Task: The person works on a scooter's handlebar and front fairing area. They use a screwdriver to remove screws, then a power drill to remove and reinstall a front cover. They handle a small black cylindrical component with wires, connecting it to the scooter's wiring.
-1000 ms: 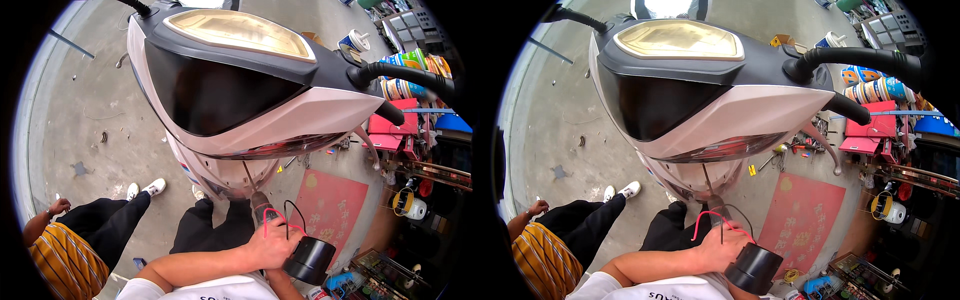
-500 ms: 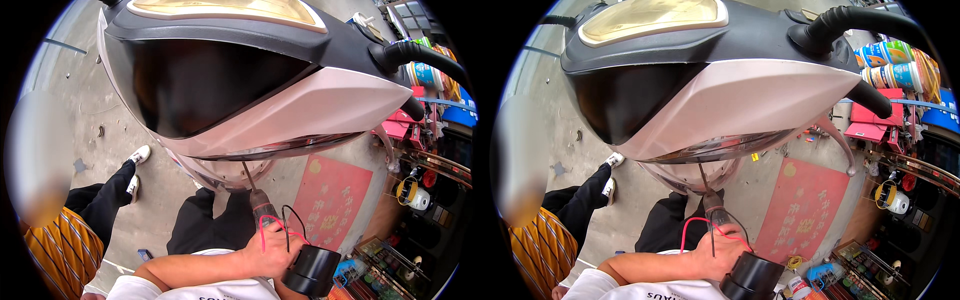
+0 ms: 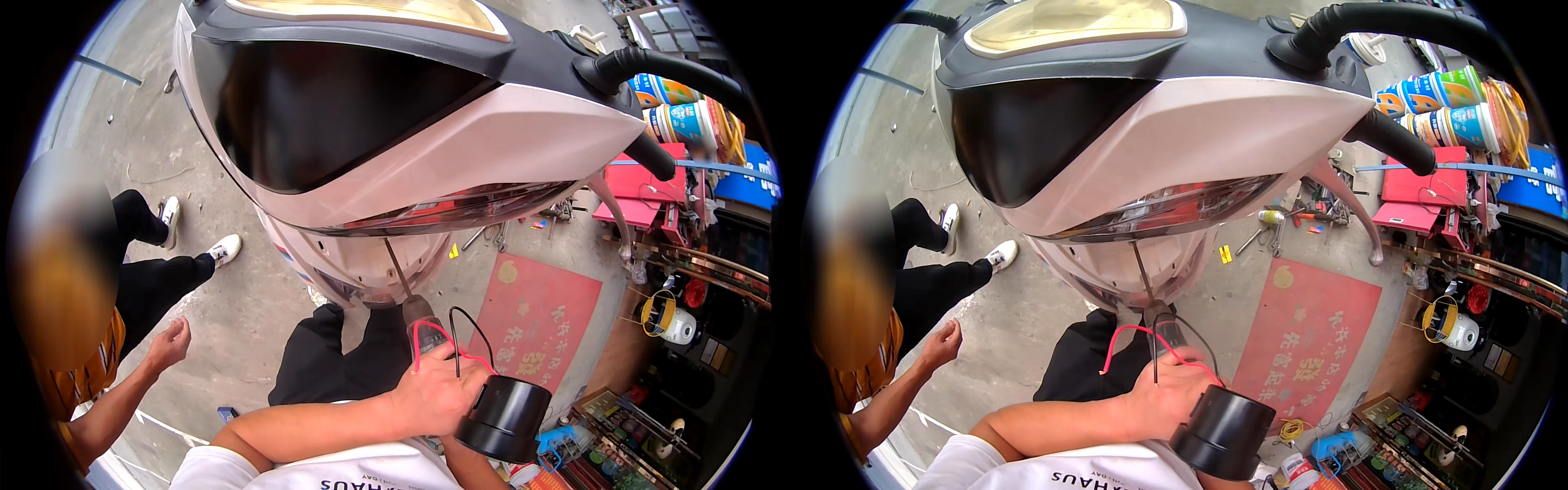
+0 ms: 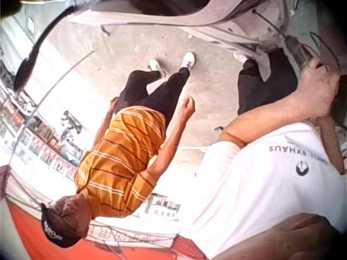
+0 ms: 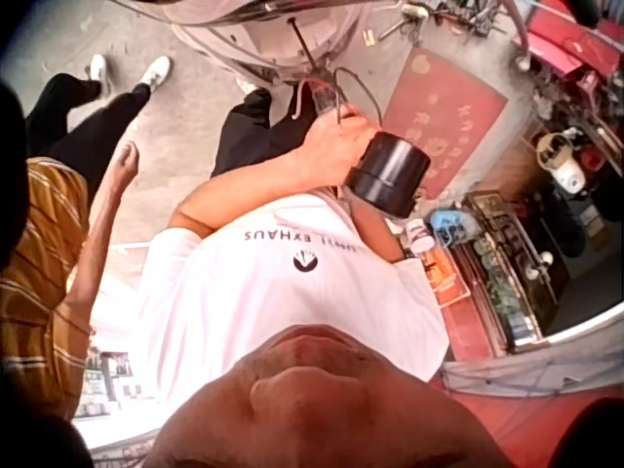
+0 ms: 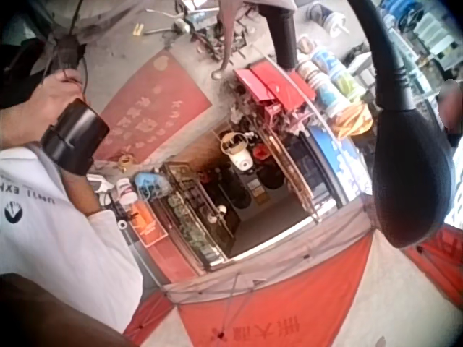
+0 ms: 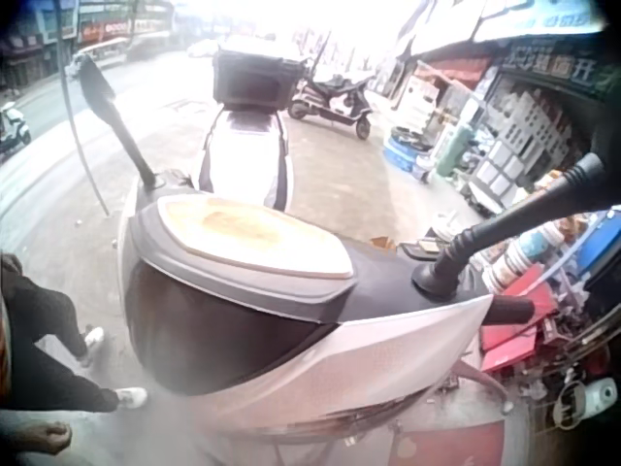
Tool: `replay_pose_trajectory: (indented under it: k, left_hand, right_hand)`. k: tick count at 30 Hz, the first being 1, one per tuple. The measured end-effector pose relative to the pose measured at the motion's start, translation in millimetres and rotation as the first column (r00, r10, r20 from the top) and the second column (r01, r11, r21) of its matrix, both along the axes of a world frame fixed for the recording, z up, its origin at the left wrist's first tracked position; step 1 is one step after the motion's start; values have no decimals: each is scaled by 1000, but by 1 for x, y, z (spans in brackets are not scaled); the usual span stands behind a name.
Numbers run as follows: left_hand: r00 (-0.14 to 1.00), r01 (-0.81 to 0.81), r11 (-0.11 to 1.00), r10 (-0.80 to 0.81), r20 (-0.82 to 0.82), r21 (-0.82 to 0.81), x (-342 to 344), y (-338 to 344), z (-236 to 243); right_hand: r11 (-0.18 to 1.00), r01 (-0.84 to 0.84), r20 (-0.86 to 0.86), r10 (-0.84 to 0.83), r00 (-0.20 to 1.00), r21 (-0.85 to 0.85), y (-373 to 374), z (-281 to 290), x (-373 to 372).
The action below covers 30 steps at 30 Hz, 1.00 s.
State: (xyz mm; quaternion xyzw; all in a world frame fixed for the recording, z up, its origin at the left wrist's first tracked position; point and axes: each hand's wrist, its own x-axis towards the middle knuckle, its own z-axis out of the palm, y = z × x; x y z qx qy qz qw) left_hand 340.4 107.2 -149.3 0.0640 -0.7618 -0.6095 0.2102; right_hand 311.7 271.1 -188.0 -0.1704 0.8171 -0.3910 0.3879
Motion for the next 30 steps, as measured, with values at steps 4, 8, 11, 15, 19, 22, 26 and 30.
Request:
replay_pose_trajectory:
  k: [4,8,11,15,19,22,26,30]
  left_hand:
    - [999,-48,998,47,-23,-46,-1,8,-5]
    - [998,-49,999,49,-38,4,1,-2,2]
    - [991,-133,989,132,18,69,21,-18,6]
    - [939,-315,893,246,238,320,79,-42,-49]
    - [811,-466,790,203,548,398,108,-48,-79]
    - [852,-524,499,314,419,690,94,-24,-116]
    - [805,-585,392,387,449,710,55,-19,-149]
    - [741,-632,267,483,466,728,0,-28,-145]
  right_hand:
    - [999,-13,-15,13,1000,-34,-2,-1,1]
    - [994,-55,-42,51,998,-98,-9,-3,-3]
    - [988,-87,-60,80,995,-125,-15,0,-6]
    - [1000,-16,-58,15,998,-9,-29,18,-4]
    - [999,-47,-172,50,984,22,-25,19,-14]
    - [993,-73,-214,91,973,89,-25,23,-21]
    - [983,-178,-268,186,945,54,-20,21,-35]
    - [917,-364,-407,398,822,162,-22,38,-61]
